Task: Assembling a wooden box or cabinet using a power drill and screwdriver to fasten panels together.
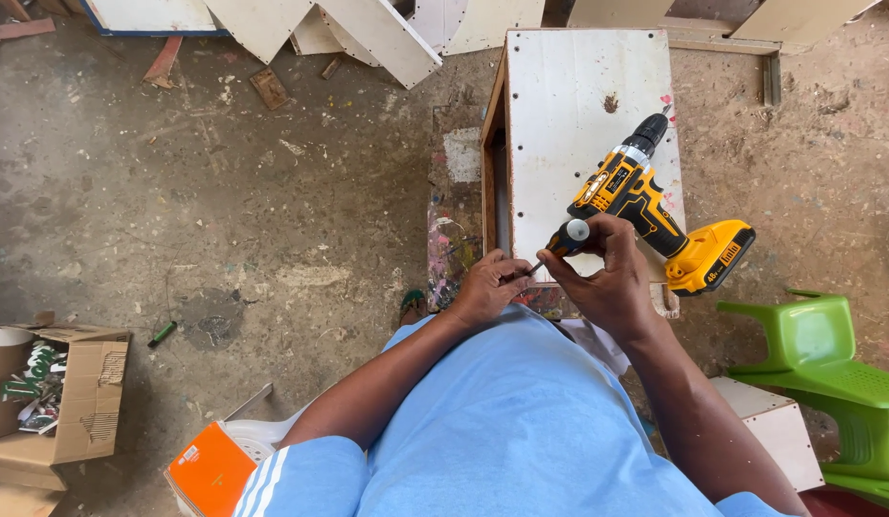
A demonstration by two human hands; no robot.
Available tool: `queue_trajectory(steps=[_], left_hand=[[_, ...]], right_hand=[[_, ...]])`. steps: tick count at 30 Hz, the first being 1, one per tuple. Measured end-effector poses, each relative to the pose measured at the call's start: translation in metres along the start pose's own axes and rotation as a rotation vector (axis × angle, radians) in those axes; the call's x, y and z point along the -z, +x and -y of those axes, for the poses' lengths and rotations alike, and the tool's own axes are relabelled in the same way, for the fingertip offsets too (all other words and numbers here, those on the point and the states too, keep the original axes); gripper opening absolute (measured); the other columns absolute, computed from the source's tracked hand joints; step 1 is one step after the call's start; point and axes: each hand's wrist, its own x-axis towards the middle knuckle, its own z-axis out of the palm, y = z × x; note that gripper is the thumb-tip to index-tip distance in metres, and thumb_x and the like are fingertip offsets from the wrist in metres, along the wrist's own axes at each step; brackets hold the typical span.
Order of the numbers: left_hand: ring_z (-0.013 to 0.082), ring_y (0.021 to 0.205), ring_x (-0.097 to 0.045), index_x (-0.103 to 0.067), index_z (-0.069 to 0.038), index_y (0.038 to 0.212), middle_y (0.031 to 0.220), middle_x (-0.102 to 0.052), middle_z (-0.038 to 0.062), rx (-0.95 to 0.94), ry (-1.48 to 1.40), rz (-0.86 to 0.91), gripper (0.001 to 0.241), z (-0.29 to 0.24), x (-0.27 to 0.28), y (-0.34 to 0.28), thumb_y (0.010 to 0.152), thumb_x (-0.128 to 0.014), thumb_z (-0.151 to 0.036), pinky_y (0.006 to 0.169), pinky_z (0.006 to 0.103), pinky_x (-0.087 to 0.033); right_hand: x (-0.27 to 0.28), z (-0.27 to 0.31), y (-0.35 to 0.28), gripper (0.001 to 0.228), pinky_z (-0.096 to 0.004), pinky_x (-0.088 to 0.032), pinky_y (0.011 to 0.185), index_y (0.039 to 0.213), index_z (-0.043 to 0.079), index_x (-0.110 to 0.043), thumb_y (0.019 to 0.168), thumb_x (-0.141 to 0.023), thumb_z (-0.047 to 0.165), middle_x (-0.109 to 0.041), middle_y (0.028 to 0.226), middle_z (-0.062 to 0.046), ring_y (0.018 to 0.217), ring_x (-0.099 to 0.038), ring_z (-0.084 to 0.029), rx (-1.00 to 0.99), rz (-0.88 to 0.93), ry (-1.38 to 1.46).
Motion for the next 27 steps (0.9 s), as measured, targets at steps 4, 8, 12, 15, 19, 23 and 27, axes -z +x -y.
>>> queue_trajectory(steps=[4, 8, 12, 15, 19, 23, 27], left_hand=[[0.0181, 0.070, -0.064, -0.078, -0.014, 0.108, 0.087, -0.056, 0.006, -0.019, 0.000, -0.002, 0.017, -0.004, 0.001, -0.001, 0.091, -0.081, -0.019, 0.063, 0.0297, -0.051], [0.0153, 0.071, -0.063, -0.079, -0.017, 0.107, 0.086, -0.056, 0.004, -0.020, 0.007, -0.005, 0.017, -0.002, 0.001, 0.000, 0.091, -0.082, -0.020, 0.064, 0.0280, -0.051], [0.0173, 0.072, -0.064, -0.079, -0.019, 0.108, 0.086, -0.055, 0.005, -0.040, 0.039, -0.005, 0.017, 0.004, -0.003, -0.001, 0.091, -0.081, -0.020, 0.065, 0.0273, -0.051], [0.0206, 0.072, -0.064, -0.079, -0.016, 0.107, 0.085, -0.053, 0.005, -0.071, 0.078, 0.000, 0.014, -0.004, 0.000, -0.002, 0.093, -0.078, -0.017, 0.066, 0.0282, -0.050], [0.0216, 0.071, -0.062, -0.079, -0.014, 0.102, 0.083, -0.052, 0.003, -0.125, 0.137, 0.002, 0.010, -0.011, 0.003, -0.001, 0.094, -0.078, -0.019, 0.066, 0.0280, -0.050], [0.0304, 0.075, -0.067, -0.076, -0.015, 0.093, 0.087, -0.056, 0.005, -0.148, 0.223, -0.004, 0.007, -0.007, 0.000, 0.003, 0.091, -0.079, -0.021, 0.064, 0.0360, -0.054], [0.0370, 0.075, -0.067, -0.067, -0.014, 0.086, 0.085, -0.057, 0.006, -0.249, 0.335, -0.016, 0.015, -0.002, -0.001, 0.006, 0.085, -0.081, -0.018, 0.062, 0.0416, -0.054]], right_hand=[[0.002, 0.011, 0.002, 0.062, -0.042, -0.059, 0.073, 0.131, 0.002, -0.053, 0.082, -0.091, 0.008, -0.071, 0.092, -0.017, 0.080, -0.074, -0.032, 0.086, -0.014, -0.127], [0.007, 0.028, 0.009, 0.054, -0.043, -0.059, 0.072, 0.128, 0.003, -0.063, 0.081, -0.089, 0.007, -0.074, 0.091, -0.018, 0.083, -0.075, -0.036, 0.133, 0.059, -0.178], [0.010, 0.042, 0.017, 0.039, -0.041, -0.057, 0.085, 0.114, 0.009, -0.066, 0.080, -0.075, -0.007, -0.074, 0.104, -0.013, 0.096, -0.072, -0.028, -0.057, 0.276, 0.072], [0.004, 0.036, 0.008, 0.030, -0.040, -0.054, 0.091, 0.107, 0.005, -0.061, 0.082, -0.077, -0.002, -0.064, 0.104, -0.011, 0.098, -0.066, -0.022, -0.133, 0.264, 0.309], [-0.024, -0.009, -0.014, 0.040, -0.039, -0.053, 0.084, 0.089, 0.004, -0.054, 0.100, -0.065, 0.041, -0.051, 0.077, -0.006, 0.073, -0.058, -0.016, -0.103, 0.070, 0.604], [-0.018, 0.010, 0.012, 0.035, -0.039, -0.050, 0.060, 0.092, 0.001, -0.048, 0.083, -0.078, 0.017, -0.050, 0.066, -0.009, 0.059, -0.060, -0.023, -0.152, 0.306, 0.837], [-0.018, 0.017, 0.015, 0.029, -0.032, -0.050, 0.069, 0.090, 0.002, -0.054, 0.084, -0.082, 0.008, -0.055, 0.080, -0.012, 0.076, -0.063, -0.020, -0.157, 0.139, 0.674]])
